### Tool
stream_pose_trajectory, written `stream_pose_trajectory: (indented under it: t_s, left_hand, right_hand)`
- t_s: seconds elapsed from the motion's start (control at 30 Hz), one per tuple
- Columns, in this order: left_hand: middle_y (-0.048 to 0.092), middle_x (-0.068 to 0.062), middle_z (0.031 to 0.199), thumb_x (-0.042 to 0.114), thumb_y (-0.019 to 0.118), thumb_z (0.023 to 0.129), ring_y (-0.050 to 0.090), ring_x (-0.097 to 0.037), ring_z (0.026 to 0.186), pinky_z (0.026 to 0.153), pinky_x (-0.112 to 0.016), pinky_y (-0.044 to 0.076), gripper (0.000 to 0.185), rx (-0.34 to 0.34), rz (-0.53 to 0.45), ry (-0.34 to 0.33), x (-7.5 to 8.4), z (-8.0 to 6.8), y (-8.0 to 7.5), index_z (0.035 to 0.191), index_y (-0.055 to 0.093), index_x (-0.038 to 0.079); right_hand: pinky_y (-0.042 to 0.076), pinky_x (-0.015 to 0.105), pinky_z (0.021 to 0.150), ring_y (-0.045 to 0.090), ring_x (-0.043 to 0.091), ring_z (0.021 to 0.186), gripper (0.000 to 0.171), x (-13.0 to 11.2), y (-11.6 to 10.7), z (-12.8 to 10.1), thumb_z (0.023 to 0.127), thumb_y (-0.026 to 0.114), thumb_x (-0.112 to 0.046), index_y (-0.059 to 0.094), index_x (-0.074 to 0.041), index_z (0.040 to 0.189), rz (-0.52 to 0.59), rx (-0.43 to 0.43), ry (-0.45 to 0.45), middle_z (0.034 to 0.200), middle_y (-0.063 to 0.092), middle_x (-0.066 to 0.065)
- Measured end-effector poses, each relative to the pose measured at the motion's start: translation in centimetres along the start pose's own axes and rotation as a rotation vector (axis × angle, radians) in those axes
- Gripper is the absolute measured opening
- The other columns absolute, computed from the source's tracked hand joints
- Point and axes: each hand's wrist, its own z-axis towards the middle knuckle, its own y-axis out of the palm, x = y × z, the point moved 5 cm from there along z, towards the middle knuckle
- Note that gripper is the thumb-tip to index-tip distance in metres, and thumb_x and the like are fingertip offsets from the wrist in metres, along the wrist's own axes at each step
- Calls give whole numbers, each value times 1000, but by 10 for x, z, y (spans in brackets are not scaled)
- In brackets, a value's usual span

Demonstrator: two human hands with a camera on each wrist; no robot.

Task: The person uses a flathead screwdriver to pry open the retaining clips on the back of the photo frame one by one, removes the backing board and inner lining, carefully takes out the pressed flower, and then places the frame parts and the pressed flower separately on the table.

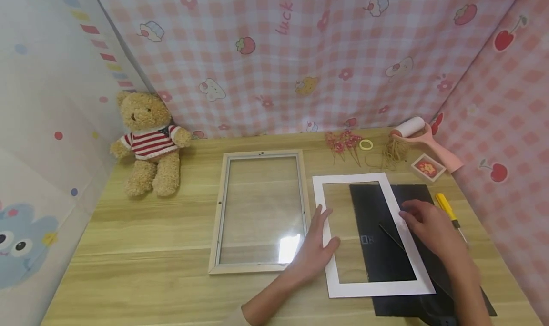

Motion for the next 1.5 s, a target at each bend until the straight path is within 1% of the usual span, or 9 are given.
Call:
stream_pose_trajectory:
  t_s: [0.13,0.3,0.47,0.53,0.67,1.03,1.17,1.4,1.5]
  left_hand:
    - [20,-24,181,4,55,106,28,-38,166,134,-43,33,63,-77,-17,70,17,-2,-33,166,37,-2]
    - [19,-18,183,6,55,110,26,-37,167,135,-49,28,65,22,69,108,26,-3,-102,171,32,3]
    - [31,-20,178,12,56,111,30,-41,165,136,-56,24,63,264,185,125,-6,8,-189,170,37,2]
    - [39,-25,174,15,55,111,36,-43,163,135,-56,27,59,365,264,126,-34,15,-222,166,41,-2]
    - [46,-31,167,17,53,111,45,-47,156,132,-57,33,57,429,306,27,-62,16,-258,162,46,-7]
    - [42,-29,170,22,57,110,42,-46,158,130,-56,37,63,361,299,-74,-94,16,-264,164,43,-8]
    - [36,-32,172,16,59,106,46,-53,153,126,-61,41,65,393,288,-56,-77,11,-261,160,42,-15]
    - [51,-40,156,0,63,100,49,-57,146,122,-65,44,46,487,566,48,-51,4,-255,138,59,-25]
    - [58,-40,147,-2,63,98,53,-57,141,119,-66,46,42,514,609,66,-45,4,-254,132,62,-26]
  right_hand:
    - [51,23,57,66,22,74,35,-42,-8,6,107,70,-8,66,16,130,13,36,-66,95,76,23]
    - [49,26,59,61,13,71,31,-99,-11,15,107,71,-11,70,9,131,54,76,-173,88,74,9]
    - [51,28,62,63,14,73,31,-139,1,32,109,69,-13,71,7,133,146,52,-246,91,74,8]
    - [54,30,64,67,18,77,32,-148,13,42,110,68,-14,71,8,132,175,9,-257,95,77,11]
    - [59,38,69,73,25,81,33,-154,47,62,110,67,-14,69,12,131,201,-94,-252,99,78,19]
    - [60,48,76,73,33,85,52,-150,113,90,108,66,-13,51,17,148,206,-142,-186,100,77,26]
    - [60,55,83,72,38,89,59,-154,118,91,107,67,-13,45,19,151,203,-127,-198,101,75,29]
    - [59,55,83,67,34,85,62,-158,121,93,108,66,-11,42,23,154,181,-120,-237,98,73,28]
    - [59,55,83,68,34,86,62,-158,118,94,107,65,-11,43,25,153,189,-109,-258,99,74,30]
